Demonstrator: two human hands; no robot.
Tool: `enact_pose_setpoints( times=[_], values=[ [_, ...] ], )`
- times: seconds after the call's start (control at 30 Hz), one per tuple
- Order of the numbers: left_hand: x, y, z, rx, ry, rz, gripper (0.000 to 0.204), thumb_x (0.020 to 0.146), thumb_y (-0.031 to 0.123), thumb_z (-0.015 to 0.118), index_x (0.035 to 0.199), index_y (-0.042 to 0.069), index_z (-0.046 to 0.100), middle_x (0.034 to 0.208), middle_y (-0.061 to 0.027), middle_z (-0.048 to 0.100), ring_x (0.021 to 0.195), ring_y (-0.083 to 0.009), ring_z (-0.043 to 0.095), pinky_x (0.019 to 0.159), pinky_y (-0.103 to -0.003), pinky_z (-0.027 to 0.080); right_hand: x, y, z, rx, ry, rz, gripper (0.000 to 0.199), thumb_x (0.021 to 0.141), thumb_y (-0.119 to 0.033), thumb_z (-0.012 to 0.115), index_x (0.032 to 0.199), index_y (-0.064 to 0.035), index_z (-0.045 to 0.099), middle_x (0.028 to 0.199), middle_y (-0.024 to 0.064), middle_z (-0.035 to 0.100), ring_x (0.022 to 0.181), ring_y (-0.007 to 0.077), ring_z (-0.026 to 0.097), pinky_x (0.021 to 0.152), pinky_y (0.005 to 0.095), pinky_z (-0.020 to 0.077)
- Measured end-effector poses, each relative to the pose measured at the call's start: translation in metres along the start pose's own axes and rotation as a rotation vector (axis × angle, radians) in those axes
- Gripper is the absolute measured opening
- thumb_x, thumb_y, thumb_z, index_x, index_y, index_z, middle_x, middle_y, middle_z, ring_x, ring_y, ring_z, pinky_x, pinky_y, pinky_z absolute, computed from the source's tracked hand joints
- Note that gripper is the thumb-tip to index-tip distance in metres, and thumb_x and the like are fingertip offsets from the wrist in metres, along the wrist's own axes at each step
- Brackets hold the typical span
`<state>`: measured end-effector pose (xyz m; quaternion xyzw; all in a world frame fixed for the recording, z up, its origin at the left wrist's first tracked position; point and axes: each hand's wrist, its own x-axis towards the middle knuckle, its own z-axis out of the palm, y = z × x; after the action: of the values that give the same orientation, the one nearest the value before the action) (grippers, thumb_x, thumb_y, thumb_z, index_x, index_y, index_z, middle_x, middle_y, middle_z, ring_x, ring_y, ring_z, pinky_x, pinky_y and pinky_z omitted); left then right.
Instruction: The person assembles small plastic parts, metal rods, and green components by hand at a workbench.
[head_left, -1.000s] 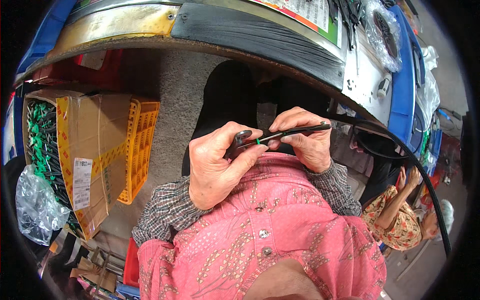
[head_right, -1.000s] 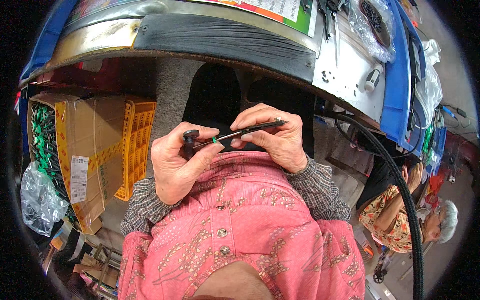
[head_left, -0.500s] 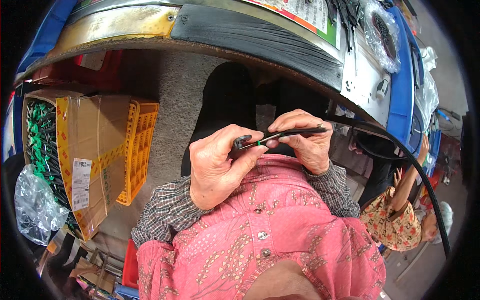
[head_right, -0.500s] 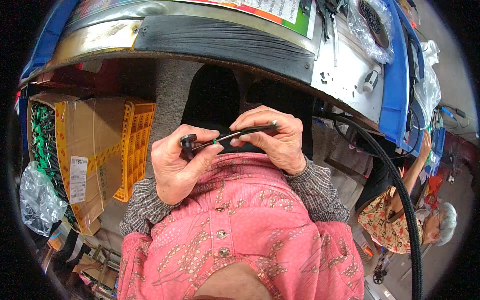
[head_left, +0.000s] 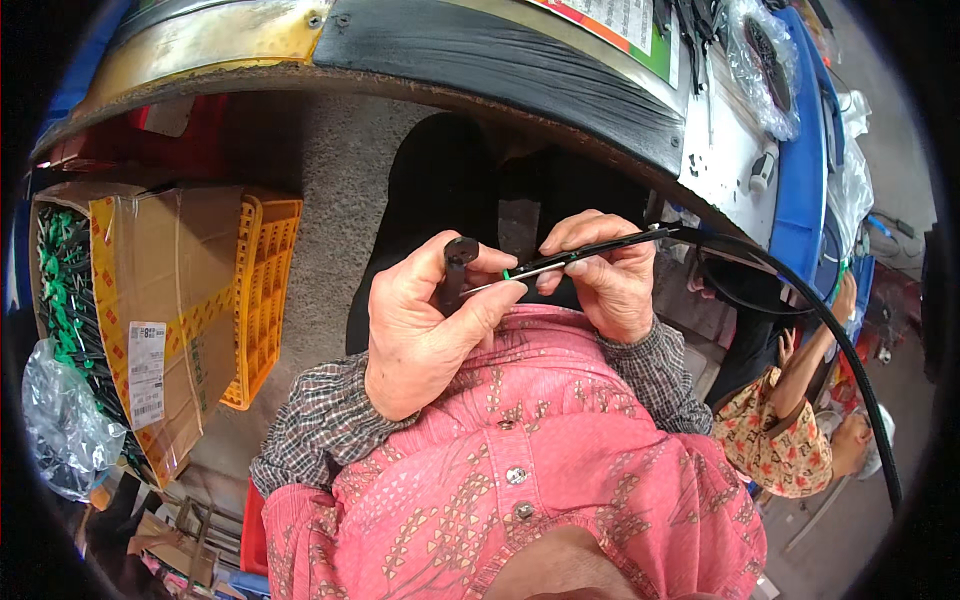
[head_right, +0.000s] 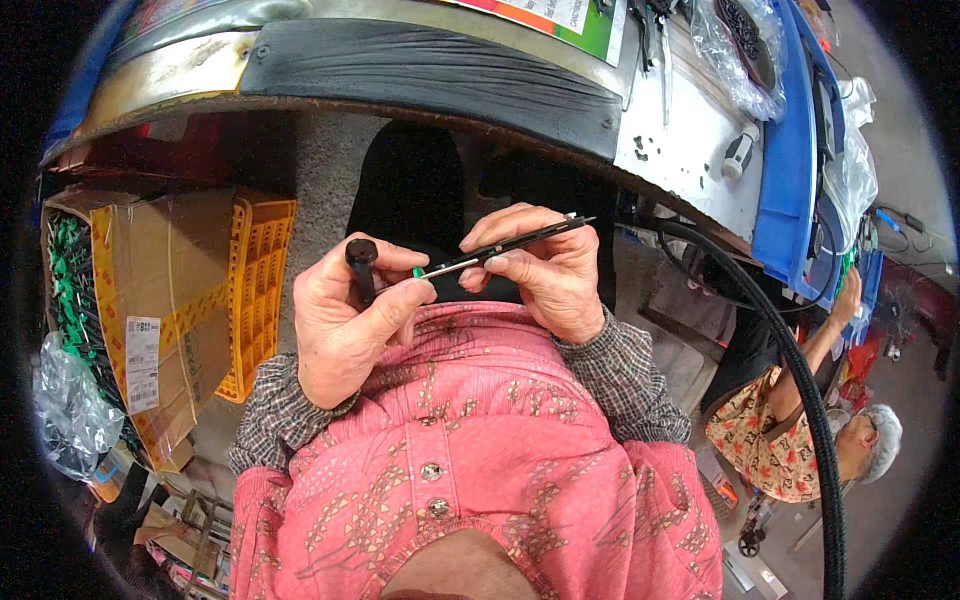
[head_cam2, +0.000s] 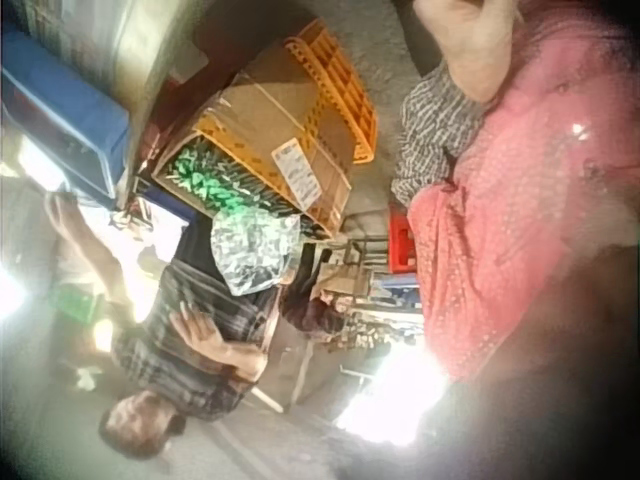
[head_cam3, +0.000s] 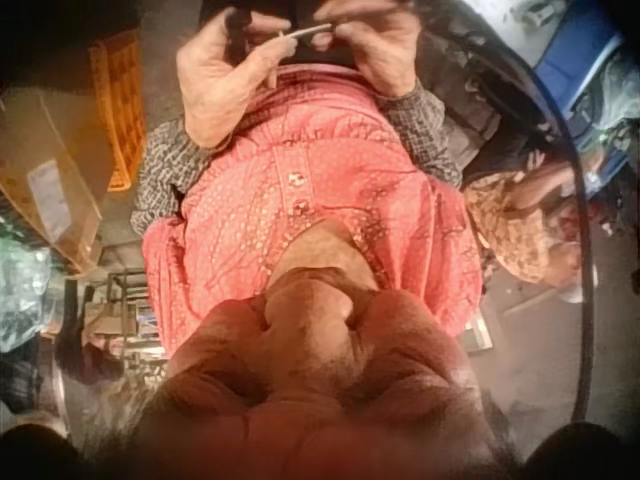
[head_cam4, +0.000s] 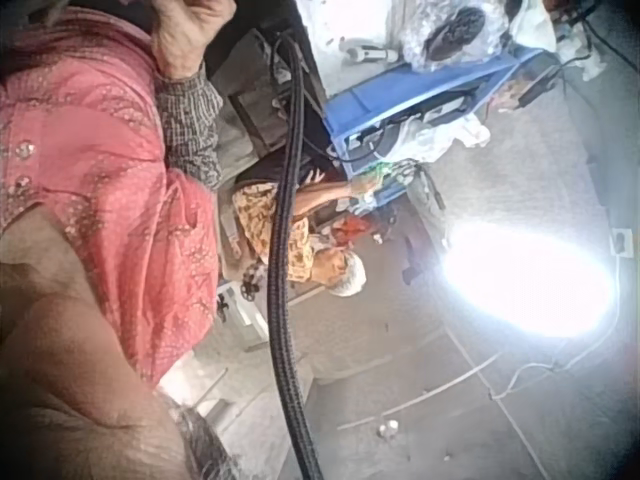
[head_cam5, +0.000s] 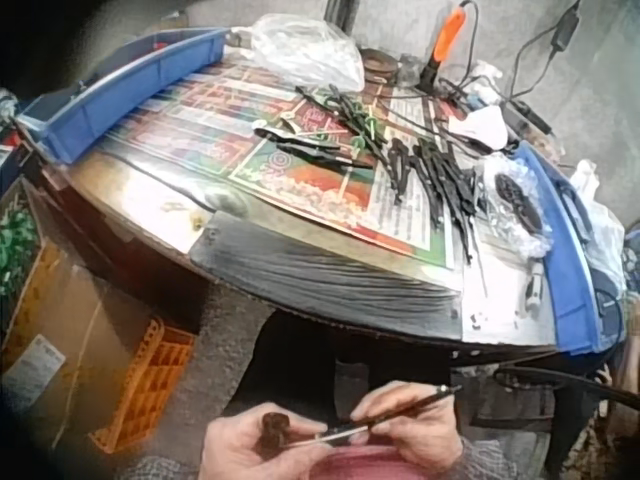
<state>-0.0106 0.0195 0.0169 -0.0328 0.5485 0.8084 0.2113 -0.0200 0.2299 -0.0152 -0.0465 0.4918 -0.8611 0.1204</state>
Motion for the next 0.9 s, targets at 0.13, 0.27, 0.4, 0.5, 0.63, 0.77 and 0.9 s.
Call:
enact_pose_setpoints(
  times=[0.13, 0.27, 0.4, 0.5, 0.63, 0.77, 0.9],
  values=[
    [0.005, -0.006, 0.002, -0.114, -0.016, -0.054, 0.014, 0.087, 0.001, 0.065, 0.099, -0.003, 0.059, 0.078, -0.0033, 0.063, 0.056, -0.0022, 0.053, 0.049, -0.017, 0.043, -0.002, -0.001, -0.001, -0.001, 0.039, 0.005, 0.016, 0.082, 0.006, 0.065, 0.097, 0.0088, 0.063, 0.099, 0.0222, 0.061, 0.078, 0.0274, 0.069, 0.068, 0.0361, 0.0611],
    [0.010, -0.006, 0.002, -0.111, -0.017, -0.092, 0.015, 0.087, 0.001, 0.065, 0.100, -0.003, 0.058, 0.076, -0.0034, 0.063, 0.055, -0.0027, 0.053, 0.048, -0.017, 0.042, -0.002, -0.002, -0.003, -0.054, 0.047, 0.001, 0.015, 0.081, 0.005, 0.066, 0.095, 0.0087, 0.064, 0.099, 0.0221, 0.061, 0.078, 0.0272, 0.069, 0.069, 0.0362, 0.0610],
    [0.013, -0.003, 0.004, -0.095, -0.013, -0.132, 0.015, 0.087, 0.001, 0.065, 0.099, -0.003, 0.058, 0.075, -0.0033, 0.062, 0.053, -0.0034, 0.053, 0.047, -0.017, 0.043, -0.003, -0.001, -0.005, -0.074, 0.057, -0.001, 0.015, 0.080, 0.005, 0.067, 0.095, 0.0085, 0.065, 0.099, 0.0221, 0.061, 0.079, 0.0270, 0.068, 0.070, 0.0362, 0.0609],
    [0.015, -0.005, 0.003, -0.094, -0.011, -0.134, 0.015, 0.087, 0.000, 0.065, 0.099, -0.003, 0.058, 0.074, -0.0036, 0.062, 0.053, -0.0038, 0.054, 0.047, -0.017, 0.043, -0.003, 0.000, -0.005, -0.092, 0.061, -0.011, 0.016, 0.080, 0.005, 0.067, 0.095, 0.0086, 0.065, 0.099, 0.0221, 0.061, 0.079, 0.0268, 0.068, 0.070, 0.0362, 0.0609],
    [0.015, -0.005, 0.004, -0.101, -0.018, -0.128, 0.014, 0.087, 0.000, 0.064, 0.099, -0.004, 0.059, 0.077, -0.0056, 0.064, 0.053, -0.0046, 0.055, 0.047, -0.018, 0.044, -0.003, 0.000, -0.004, -0.137, 0.071, -0.015, 0.017, 0.080, 0.004, 0.068, 0.096, 0.0090, 0.064, 0.100, 0.0221, 0.061, 0.081, 0.0271, 0.068, 0.071, 0.0364, 0.0614],
    [0.015, -0.004, 0.004, -0.112, -0.025, -0.142, 0.014, 0.087, -0.001, 0.064, 0.099, -0.005, 0.059, 0.078, -0.0068, 0.065, 0.053, -0.0049, 0.055, 0.047, -0.018, 0.044, -0.003, -0.001, -0.005, -0.131, 0.054, -0.016, 0.018, 0.080, 0.002, 0.069, 0.096, 0.0088, 0.064, 0.101, 0.0222, 0.061, 0.081, 0.0275, 0.068, 0.071, 0.0365, 0.0617],
    [0.014, -0.007, 0.003, -0.089, -0.024, -0.114, 0.017, 0.087, 0.004, 0.065, 0.102, -0.003, 0.060, 0.077, -0.0084, 0.066, 0.051, -0.0068, 0.054, 0.045, -0.018, 0.039, -0.004, -0.001, -0.005, -0.165, 0.046, -0.020, 0.019, 0.081, 0.001, 0.069, 0.097, 0.0084, 0.064, 0.101, 0.0221, 0.061, 0.082, 0.0277, 0.068, 0.071, 0.0365, 0.0617]
  ],
)
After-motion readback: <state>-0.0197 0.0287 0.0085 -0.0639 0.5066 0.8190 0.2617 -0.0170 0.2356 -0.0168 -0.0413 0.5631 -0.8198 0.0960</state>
